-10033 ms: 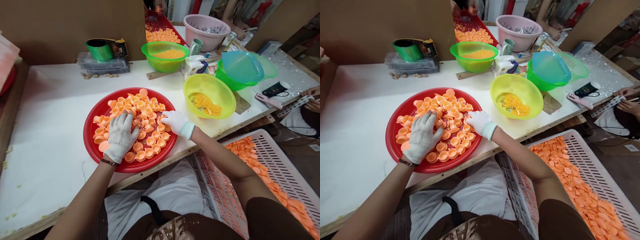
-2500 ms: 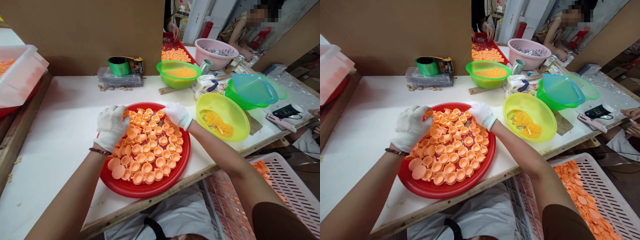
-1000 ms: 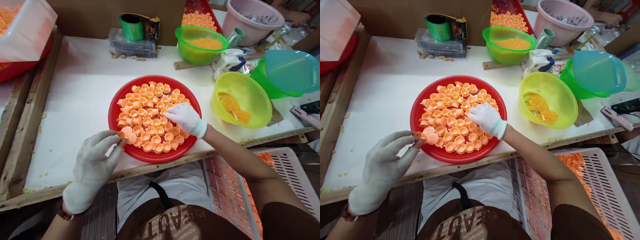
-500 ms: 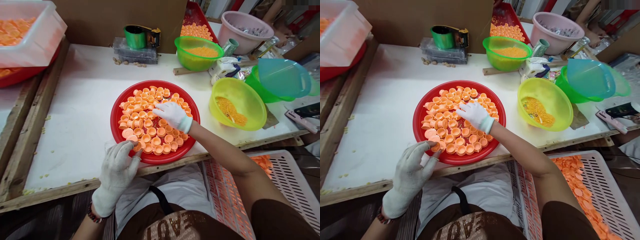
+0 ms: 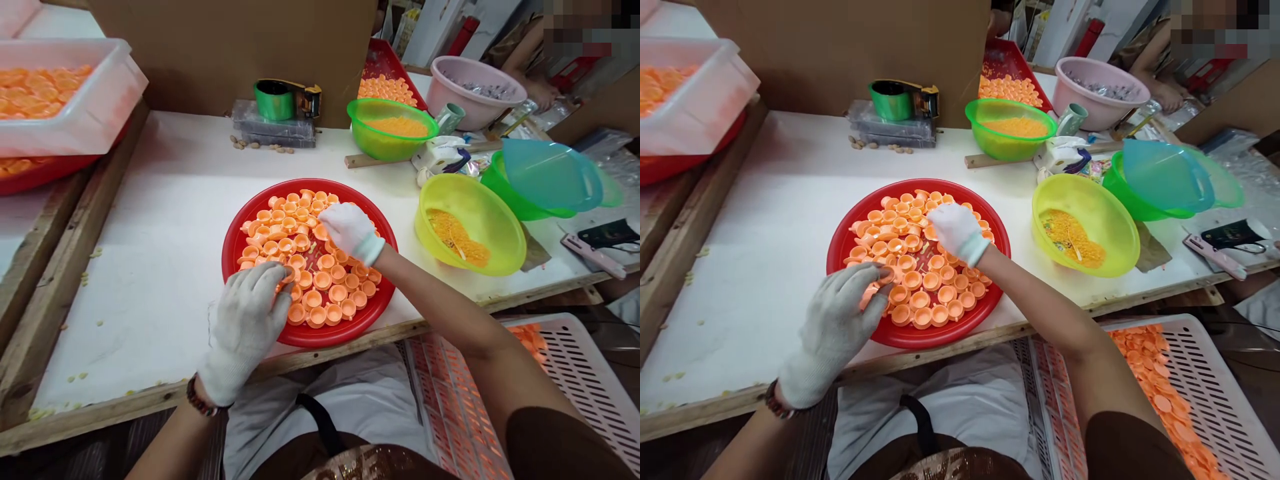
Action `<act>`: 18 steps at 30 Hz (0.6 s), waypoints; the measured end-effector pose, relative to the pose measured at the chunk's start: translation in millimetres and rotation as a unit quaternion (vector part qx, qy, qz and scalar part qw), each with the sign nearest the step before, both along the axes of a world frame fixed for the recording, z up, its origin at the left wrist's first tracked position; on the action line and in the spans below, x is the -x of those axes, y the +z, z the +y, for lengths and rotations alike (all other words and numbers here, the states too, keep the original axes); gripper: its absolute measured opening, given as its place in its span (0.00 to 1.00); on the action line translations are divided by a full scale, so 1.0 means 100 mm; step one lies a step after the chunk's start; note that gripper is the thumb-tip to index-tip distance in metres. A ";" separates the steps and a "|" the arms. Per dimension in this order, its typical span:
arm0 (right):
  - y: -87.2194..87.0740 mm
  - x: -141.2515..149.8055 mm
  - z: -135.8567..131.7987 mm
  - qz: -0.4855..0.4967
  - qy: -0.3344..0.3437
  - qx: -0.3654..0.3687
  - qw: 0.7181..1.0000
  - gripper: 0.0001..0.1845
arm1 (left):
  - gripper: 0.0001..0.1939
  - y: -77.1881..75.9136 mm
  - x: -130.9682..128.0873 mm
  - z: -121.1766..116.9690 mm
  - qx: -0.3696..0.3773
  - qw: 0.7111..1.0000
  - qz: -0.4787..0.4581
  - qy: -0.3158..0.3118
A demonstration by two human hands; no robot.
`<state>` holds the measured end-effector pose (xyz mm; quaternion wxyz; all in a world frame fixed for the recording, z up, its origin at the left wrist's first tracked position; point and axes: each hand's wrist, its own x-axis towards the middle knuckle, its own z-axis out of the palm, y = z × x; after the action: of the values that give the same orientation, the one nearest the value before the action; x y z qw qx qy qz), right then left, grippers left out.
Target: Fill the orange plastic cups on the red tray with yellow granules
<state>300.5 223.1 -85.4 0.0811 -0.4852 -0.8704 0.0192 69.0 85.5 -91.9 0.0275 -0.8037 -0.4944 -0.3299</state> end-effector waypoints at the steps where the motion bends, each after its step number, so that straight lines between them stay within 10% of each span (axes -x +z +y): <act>1: 0.01 0.06 0.09 -0.001 -0.047 0.010 0.999 0.16 | 0.09 0.03 -0.04 0.10 -0.002 1.000 0.007 -0.004; 7: 0.04 0.14 0.45 -0.014 -0.081 0.114 0.990 0.16 | 0.05 0.07 -0.26 0.50 0.060 0.996 0.057 -0.018; 18: 0.13 -0.03 0.45 -0.042 -0.112 0.083 0.989 0.11 | 0.07 -0.08 -0.40 0.62 0.121 0.981 0.144 -0.042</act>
<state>303.9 268.1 -72.4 0.0055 -0.5854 -0.8083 0.0622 109.5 147.3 -100.0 -0.0130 -0.8601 -0.4877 -0.1490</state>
